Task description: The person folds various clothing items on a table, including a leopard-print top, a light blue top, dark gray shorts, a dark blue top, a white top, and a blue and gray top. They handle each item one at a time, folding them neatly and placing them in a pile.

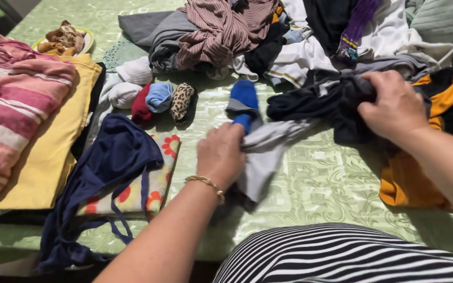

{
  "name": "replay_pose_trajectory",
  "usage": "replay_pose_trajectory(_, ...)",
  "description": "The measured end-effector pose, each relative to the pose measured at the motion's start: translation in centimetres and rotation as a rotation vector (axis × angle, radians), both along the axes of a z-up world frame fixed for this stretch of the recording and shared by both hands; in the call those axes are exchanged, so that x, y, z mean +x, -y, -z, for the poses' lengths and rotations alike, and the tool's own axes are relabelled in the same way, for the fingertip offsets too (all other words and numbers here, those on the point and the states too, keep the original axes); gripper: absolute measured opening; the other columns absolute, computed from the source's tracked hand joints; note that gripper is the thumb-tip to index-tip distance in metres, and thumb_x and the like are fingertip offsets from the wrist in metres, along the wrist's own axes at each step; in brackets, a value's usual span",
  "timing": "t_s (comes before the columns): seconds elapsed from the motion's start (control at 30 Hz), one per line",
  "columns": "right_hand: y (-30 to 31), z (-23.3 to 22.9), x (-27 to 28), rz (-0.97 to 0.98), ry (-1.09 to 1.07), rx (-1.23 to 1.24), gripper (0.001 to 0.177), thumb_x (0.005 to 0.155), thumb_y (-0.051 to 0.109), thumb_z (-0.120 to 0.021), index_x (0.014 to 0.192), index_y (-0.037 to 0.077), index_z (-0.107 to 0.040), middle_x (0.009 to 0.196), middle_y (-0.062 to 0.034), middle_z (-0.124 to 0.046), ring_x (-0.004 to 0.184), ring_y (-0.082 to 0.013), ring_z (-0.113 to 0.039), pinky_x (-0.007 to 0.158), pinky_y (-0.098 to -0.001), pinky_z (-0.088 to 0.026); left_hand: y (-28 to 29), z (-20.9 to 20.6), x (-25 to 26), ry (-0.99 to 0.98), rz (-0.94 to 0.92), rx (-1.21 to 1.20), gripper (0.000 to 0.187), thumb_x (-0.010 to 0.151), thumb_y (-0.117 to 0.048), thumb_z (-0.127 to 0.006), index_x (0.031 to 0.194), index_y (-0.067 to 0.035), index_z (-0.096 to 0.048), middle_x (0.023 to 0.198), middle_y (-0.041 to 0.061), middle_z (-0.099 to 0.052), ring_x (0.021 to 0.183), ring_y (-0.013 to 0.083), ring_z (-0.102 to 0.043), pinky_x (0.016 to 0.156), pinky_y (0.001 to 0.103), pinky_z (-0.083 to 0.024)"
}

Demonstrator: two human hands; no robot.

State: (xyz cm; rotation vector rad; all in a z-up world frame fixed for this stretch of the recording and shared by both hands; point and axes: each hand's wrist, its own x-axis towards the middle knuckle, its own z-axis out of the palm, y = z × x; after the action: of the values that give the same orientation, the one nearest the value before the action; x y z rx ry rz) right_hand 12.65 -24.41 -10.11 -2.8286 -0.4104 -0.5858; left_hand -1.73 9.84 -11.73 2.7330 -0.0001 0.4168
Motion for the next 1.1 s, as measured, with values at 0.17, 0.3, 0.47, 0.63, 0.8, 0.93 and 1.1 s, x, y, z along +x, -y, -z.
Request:
replay_pose_trajectory(0.17,-0.8,-1.5,-0.9,-0.104,0.056,0.009,0.044,0.072,0.02,-0.078,0.114,0.013,-0.069,0.12,-0.0179,-0.06,0.113,-0.0414,-0.057,0.097,-0.0496,-0.047,-2.2,-0.8,0.5,0.053,-0.112,0.086,0.012,0.082,-0.013,-0.069,0.093,-0.018,-0.067,0.104,0.005,-0.065,0.108,0.0306,-0.061,0.09,0.05,-0.045)
replay_pose_trajectory(0.3,-2.6,-2.2,-4.6,-0.226,0.05,0.006,0.031,0.076,0.026,-0.079,0.099,0.009,-0.067,0.103,-0.012,-0.064,0.102,-0.0347,-0.06,0.093,-0.0466,-0.05,-0.8,-3.2,0.3,0.141,-0.064,0.09,0.029,0.068,-0.016,-0.075,0.096,-0.015,-0.066,0.106,0.008,-0.062,0.109,0.0299,-0.058,0.094,0.052,-0.041)
replay_pose_trajectory(0.47,-5.4,-3.1,-9.1,-0.549,-0.118,0.021,0.033,0.062,0.023,-0.08,0.091,0.01,-0.069,0.087,-0.007,-0.068,0.086,-0.0302,-0.064,0.079,-0.0458,-0.05,2.5,-3.3,1.9,0.219,0.2,-0.041,0.045,0.068,-0.012,-0.075,0.112,-0.011,-0.063,0.117,0.009,-0.061,0.115,0.031,-0.058,0.096,0.047,-0.044)
replay_pose_trajectory(0.63,-6.2,-2.7,-10.8,-0.661,-0.328,0.038,0.034,0.062,0.021,-0.078,0.093,0.01,-0.067,0.085,-0.0076,-0.068,0.087,-0.0306,-0.066,0.078,-0.0431,-0.051,5.3,-2.3,3.7,0.195,0.444,-0.216,0.056,0.071,-0.001,-0.07,0.125,-0.011,-0.061,0.133,0.008,-0.06,0.118,0.0338,-0.06,0.1,0.043,-0.049)
replay_pose_trajectory(0.8,-4.6,-3.0,-11.2,-0.857,-0.823,0.492,0.026,0.077,0.009,-0.075,0.103,0.004,-0.071,0.102,-0.0054,-0.075,0.102,-0.0181,-0.069,0.092,-0.036,-0.054,6.0,-1.6,3.6,0.005,0.701,-0.23,0.074,0.069,0.006,-0.066,0.14,-0.014,-0.058,0.141,0.012,-0.057,0.121,0.0357,-0.059,0.102,0.042,-0.049)
replay_pose_trajectory(0.93,-2.5,-3.7,-9.2,-0.458,-0.717,0.681,0.022,0.084,0.011,-0.072,0.104,0.003,-0.076,0.099,-0.0076,-0.076,0.096,-0.0164,-0.071,0.089,-0.0343,-0.058,6.7,-1.8,3.1,-0.171,0.602,-0.401,0.073,0.071,-0.001,-0.07,0.141,-0.01,-0.052,0.129,0.015,-0.063,0.117,0.0332,-0.063,0.099,0.04,-0.05)
replay_pose_trajectory(1.1,-2.2,-2.1,-4.9,-0.303,-0.42,0.568,0.062,0.09,0.033,-0.077,0.136,-0.002,-0.054,0.123,-0.0049,-0.061,0.111,-0.0146,-0.06,0.091,-0.0322,-0.049,8.2,0.8,3.7,-0.337,0.497,-0.697,0.043,0.084,-0.018,-0.073,0.122,-0.004,-0.06,0.111,0.012,-0.072,0.099,0.026,-0.071,0.088,0.038,-0.055)
